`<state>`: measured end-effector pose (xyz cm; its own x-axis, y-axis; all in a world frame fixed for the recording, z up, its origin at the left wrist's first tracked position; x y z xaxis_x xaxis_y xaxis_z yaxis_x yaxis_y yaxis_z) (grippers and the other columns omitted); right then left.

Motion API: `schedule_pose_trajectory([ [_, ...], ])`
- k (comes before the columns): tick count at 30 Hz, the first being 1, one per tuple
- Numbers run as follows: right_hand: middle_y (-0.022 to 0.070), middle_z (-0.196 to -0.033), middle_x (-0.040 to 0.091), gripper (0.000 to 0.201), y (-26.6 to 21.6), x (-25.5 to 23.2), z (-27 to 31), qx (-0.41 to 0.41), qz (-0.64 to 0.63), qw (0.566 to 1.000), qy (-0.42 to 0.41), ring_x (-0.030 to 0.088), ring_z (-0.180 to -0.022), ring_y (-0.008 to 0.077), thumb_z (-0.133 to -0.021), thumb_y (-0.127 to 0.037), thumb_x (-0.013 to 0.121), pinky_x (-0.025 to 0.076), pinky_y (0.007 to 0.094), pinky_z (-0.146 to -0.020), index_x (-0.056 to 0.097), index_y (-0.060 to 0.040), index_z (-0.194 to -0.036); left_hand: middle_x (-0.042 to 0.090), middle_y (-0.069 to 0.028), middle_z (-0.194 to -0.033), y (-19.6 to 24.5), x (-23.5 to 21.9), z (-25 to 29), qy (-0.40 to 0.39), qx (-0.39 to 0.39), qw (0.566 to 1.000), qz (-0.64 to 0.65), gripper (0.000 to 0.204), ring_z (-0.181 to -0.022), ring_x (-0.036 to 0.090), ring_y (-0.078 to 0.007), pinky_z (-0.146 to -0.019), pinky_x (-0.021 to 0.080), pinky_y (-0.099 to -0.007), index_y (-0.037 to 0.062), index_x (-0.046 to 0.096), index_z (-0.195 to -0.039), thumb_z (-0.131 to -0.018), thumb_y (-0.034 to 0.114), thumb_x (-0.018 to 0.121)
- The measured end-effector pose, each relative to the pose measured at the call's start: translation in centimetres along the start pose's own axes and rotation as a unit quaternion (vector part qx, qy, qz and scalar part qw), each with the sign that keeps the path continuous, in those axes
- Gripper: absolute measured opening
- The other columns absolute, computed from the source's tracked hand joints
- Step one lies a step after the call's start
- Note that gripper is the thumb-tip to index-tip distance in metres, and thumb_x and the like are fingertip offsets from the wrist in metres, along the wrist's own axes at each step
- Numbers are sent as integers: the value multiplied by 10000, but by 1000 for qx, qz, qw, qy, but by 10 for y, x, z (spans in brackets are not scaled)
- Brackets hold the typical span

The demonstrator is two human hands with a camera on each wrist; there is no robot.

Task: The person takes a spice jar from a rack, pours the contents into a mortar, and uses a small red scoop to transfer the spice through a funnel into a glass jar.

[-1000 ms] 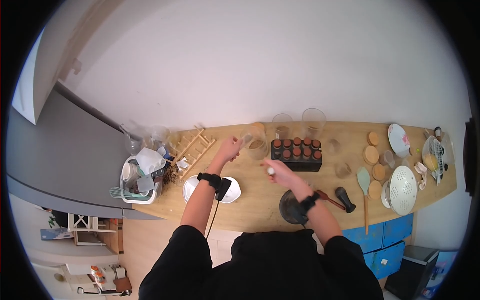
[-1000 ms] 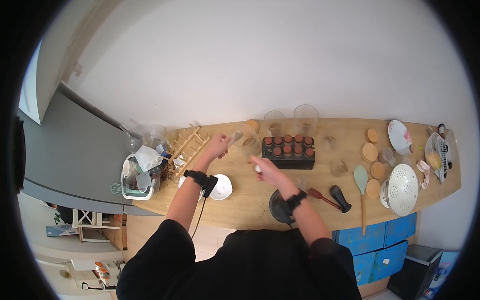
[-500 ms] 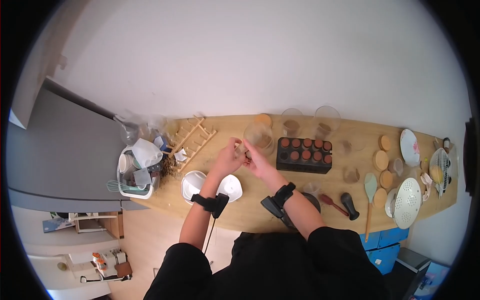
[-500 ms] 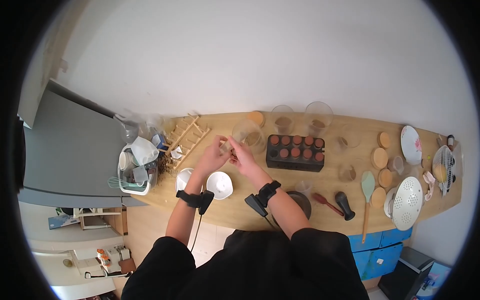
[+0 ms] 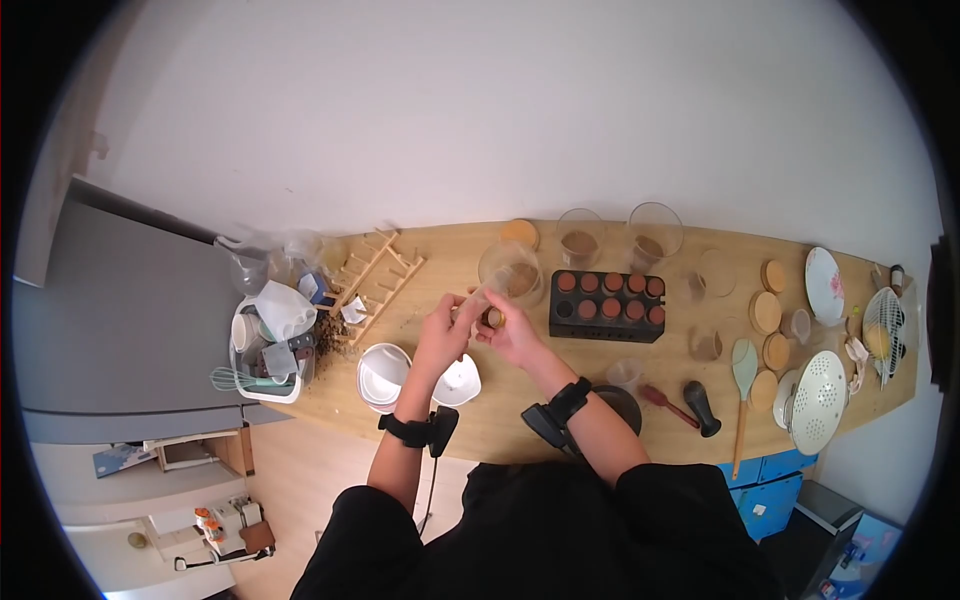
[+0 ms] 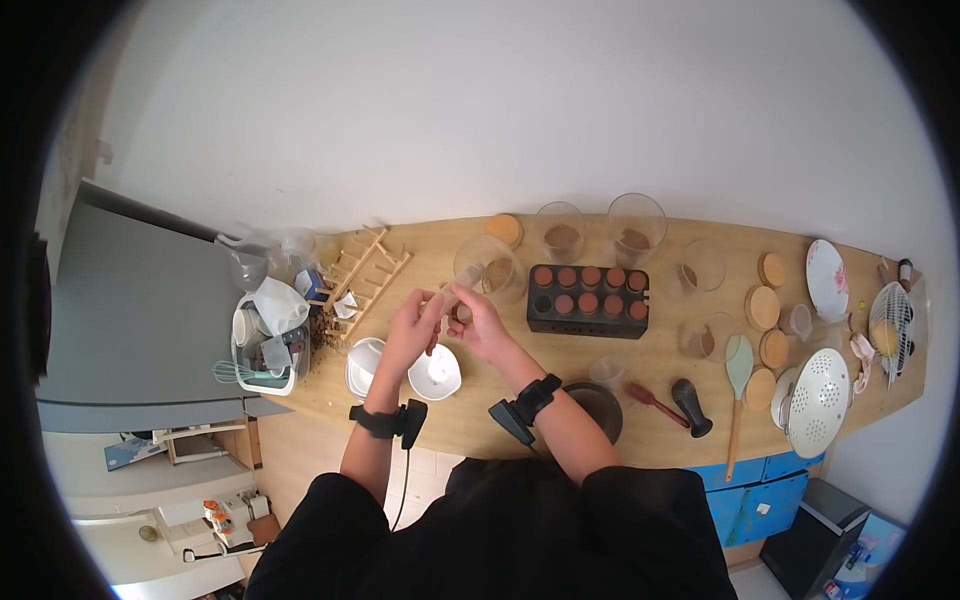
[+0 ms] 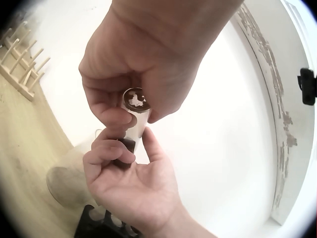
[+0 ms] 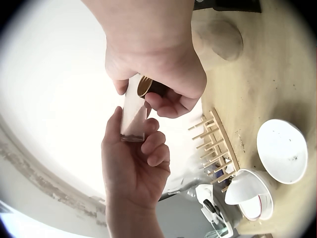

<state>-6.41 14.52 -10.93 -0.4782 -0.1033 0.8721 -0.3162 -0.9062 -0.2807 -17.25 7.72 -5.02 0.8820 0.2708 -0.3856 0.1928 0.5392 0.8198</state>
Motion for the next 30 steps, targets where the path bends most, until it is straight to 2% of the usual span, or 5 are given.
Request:
schedule_pose_trajectory([
  [6, -39, -708, 522, 210, 7, -22, -11, -17, 111, 993, 24, 454, -574, 73, -870, -356, 605, 375, 240, -535, 577, -148, -871, 591, -93, -644, -8, 12, 3, 116, 242, 941, -208, 341, -466, 574, -127, -390, 426, -251, -35, 517, -1018, -865, 255, 612],
  [9, -33, -700, 533, 211, 2, -14, 0, 21, -16, 1000, -7, 460, -560, 72, -865, -351, 613, 381, 241, -529, 570, -146, -893, 584, -89, -619, -2, 9, 5, 49, 16, 998, -17, 328, -433, 555, -118, -378, 417, -251, -37, 521, -1015, -865, 240, 613],
  [19, -21, -680, 525, 213, 6, -23, -6, 6, 45, 998, -48, 415, -505, 72, -904, -337, 563, 374, 241, -513, 546, -131, -955, 581, -92, -633, -5, 6, 7, 45, 10, 998, -49, 361, -441, 558, -134, -392, 427, -273, -32, 510, -1102, -863, 220, 613],
  [21, -16, -675, 521, 224, 9, -23, -7, -22, 74, 997, -31, 407, -501, 72, -910, -349, 554, 371, 238, -512, 542, -130, -958, 579, -104, -634, -13, 8, 4, 119, 205, 947, -217, 368, -481, 568, -162, -454, 443, -303, -15, 507, -1150, -870, 207, 596],
  [30, -17, -719, 530, 320, 4, -24, 5, 21, 99, 994, -27, 491, -599, 84, -930, -448, 474, 416, 276, -580, 530, -133, -948, 590, -160, -616, -6, 8, 6, 73, 213, 963, -145, 335, -559, 612, -282, -535, 463, -359, -18, 494, -1157, -894, 183, 547],
])
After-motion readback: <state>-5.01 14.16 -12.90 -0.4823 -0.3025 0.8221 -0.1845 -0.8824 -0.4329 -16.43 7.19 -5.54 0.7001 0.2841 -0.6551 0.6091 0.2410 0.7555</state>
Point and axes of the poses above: each hand's wrist, its own z-axis away from the middle knuckle, its own x-axis out of the palm, y = z × x, the point moved 1 cm from there along -z, towards the middle knuckle
